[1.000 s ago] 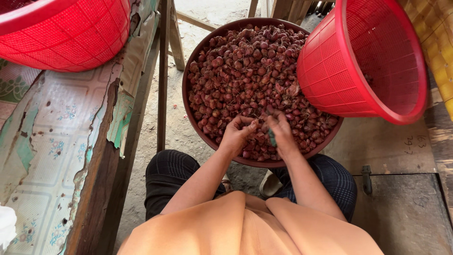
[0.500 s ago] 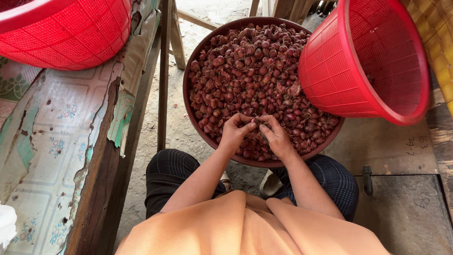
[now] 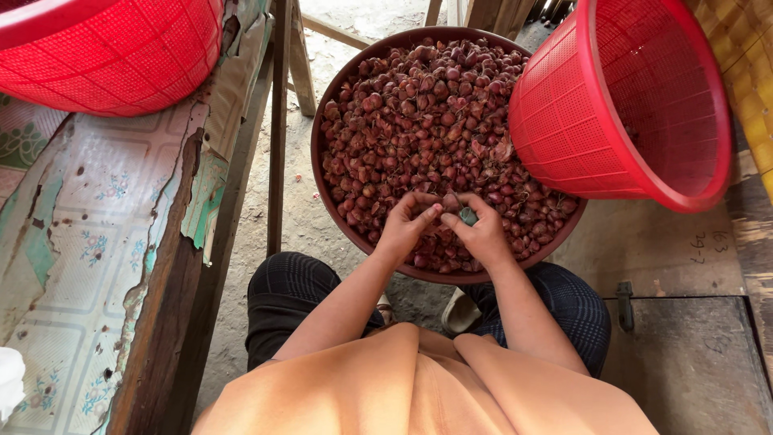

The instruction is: The person sits with a large basin of unpeeled shallots between their legs and peels them one at a time, using a small green scraping tool to trim and remove the outer skin and root ends, dropping the peeled shallots into a red basket beside them.

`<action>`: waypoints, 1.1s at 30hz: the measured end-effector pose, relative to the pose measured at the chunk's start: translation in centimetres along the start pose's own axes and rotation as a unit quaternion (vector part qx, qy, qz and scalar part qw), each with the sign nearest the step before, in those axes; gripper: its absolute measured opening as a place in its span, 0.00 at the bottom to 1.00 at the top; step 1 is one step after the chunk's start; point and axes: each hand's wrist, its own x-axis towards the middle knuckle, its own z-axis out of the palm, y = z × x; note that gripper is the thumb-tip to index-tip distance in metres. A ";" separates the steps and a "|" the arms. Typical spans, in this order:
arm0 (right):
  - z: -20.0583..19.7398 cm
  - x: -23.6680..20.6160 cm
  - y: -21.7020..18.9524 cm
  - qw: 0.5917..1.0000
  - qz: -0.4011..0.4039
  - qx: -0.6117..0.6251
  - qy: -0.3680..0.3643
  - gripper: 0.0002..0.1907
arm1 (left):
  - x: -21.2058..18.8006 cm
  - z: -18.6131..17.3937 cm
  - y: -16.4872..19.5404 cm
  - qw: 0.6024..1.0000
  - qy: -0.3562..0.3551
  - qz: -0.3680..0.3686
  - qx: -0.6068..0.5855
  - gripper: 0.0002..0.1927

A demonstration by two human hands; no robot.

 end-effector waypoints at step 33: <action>0.9 -0.3 -1.0 0.984 0.012 -0.170 0.052 0.08 | 0.8 0.1 -2.7 0.980 0.081 -0.059 -0.171 0.14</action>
